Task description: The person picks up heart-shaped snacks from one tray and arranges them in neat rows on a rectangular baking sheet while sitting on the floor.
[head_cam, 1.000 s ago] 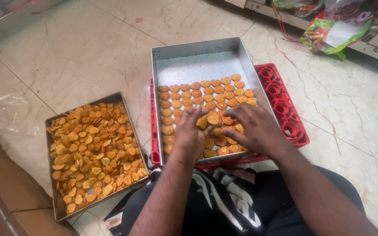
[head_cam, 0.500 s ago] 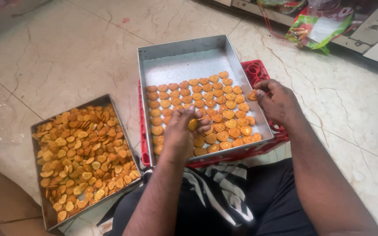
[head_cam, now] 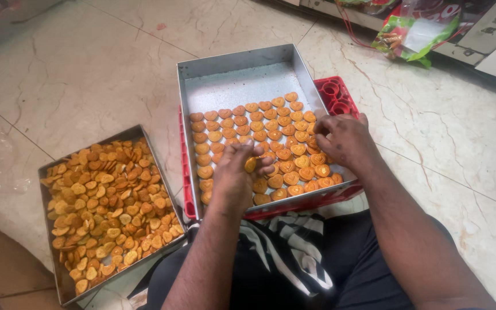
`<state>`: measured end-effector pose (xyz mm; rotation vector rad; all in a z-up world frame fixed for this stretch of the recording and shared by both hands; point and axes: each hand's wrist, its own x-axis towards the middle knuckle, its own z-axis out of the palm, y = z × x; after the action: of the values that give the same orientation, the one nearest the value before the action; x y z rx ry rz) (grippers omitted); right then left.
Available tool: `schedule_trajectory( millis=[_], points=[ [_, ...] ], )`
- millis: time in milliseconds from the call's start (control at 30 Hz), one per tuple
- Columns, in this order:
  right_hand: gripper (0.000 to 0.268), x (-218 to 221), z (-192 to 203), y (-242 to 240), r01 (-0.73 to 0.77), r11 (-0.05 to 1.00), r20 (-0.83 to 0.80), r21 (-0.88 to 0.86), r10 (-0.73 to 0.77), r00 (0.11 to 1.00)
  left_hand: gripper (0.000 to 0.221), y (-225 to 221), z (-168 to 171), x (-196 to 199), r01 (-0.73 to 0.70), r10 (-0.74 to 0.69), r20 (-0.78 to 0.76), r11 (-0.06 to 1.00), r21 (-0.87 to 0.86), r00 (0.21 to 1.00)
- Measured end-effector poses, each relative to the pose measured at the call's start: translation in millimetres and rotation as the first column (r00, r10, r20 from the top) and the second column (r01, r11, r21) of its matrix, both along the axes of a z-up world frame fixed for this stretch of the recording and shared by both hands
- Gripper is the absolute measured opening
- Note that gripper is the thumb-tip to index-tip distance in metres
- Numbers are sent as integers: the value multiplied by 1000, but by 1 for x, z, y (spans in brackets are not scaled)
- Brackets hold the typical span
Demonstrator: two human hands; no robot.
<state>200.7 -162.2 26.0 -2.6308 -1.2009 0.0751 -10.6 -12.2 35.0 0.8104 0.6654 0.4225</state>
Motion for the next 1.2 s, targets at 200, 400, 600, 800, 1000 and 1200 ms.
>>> schedule_trajectory(
  millis=[200, 400, 600, 800, 1000, 1200],
  points=[
    [24, -9, 4, 0, -76, 986, 259, -148, 113, 959, 31, 2, -9, 2, -23, 23, -19, 1000, 8, 1000],
    [23, -14, 10, 1, -124, 959, 243, -256, 188, 952, 27, 5, -23, 6, -80, 84, 93, 996, -44, 992],
    [21, -14, 13, 1, -131, 941, 226, -313, 208, 952, 27, 3, -19, 3, -72, 72, 47, 997, 1, 996],
    [21, -13, 11, 0, -127, 939, 195, -319, 196, 961, 28, 5, -21, 5, -111, 110, 46, 994, 10, 993],
    [24, -24, 12, -9, -238, 970, 397, -58, 241, 885, 31, 6, -17, 5, -140, 148, 92, 986, -95, 985],
    [27, -64, 22, 9, -299, 953, 334, -38, 294, 895, 30, 6, -11, 0, -181, 188, 84, 980, -88, 979]
  ],
)
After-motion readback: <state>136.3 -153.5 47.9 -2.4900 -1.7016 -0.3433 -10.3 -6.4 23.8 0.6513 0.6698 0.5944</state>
